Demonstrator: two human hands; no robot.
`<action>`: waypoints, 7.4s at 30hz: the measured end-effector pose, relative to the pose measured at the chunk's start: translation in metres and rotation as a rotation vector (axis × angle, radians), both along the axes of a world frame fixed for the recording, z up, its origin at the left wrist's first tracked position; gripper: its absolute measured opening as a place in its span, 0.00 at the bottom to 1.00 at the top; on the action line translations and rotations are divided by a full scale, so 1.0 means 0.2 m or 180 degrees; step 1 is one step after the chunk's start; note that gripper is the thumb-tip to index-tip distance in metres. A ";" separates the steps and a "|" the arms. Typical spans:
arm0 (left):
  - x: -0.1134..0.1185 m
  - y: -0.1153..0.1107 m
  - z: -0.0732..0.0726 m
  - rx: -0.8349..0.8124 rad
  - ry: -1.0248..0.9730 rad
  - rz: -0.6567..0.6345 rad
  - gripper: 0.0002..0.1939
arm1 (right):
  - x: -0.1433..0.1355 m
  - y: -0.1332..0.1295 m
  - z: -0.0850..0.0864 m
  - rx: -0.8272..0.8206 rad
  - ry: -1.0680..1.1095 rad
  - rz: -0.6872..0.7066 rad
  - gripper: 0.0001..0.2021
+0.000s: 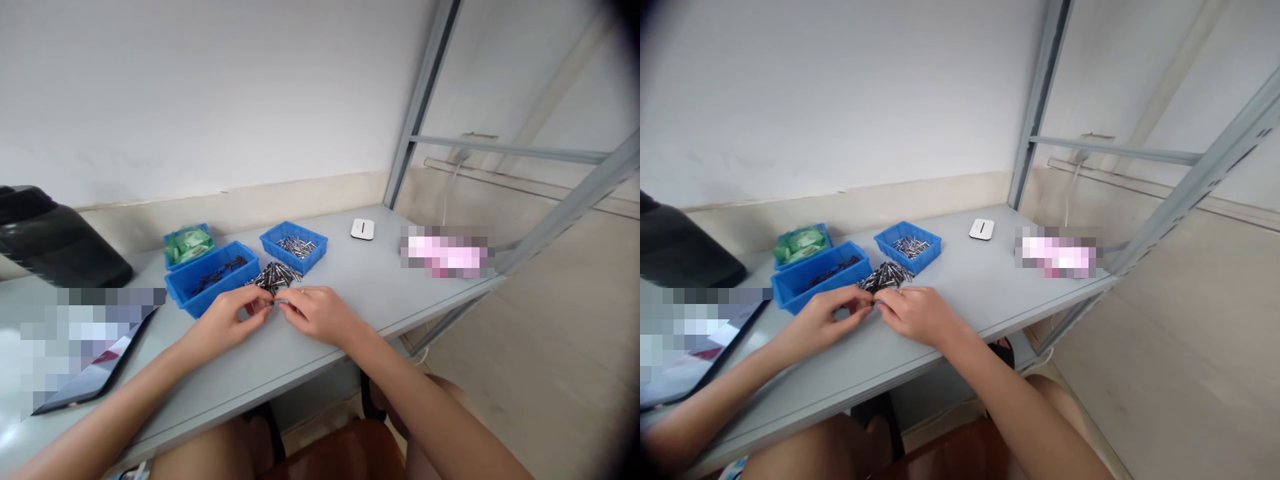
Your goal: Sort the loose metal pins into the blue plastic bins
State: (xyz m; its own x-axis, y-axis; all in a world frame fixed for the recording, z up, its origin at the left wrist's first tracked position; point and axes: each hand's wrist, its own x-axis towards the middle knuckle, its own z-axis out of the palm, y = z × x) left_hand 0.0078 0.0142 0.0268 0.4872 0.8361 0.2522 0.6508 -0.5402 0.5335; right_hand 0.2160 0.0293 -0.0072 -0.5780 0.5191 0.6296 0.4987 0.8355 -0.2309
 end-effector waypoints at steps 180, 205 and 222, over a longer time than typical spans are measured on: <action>0.01 -0.01 0.01 -0.1192 -0.0457 -0.0205 0.12 | 0.01 0.00 -0.03 0.0230 -0.0284 0.0350 0.12; 0.00 0.02 0.00 -0.1717 -0.1015 -0.0173 0.11 | 0.00 0.00 0.00 0.0538 -0.0003 0.0313 0.10; 0.02 0.00 0.04 -0.1600 -0.0998 -0.0076 0.13 | 0.01 0.00 0.00 0.0476 0.0037 0.0271 0.09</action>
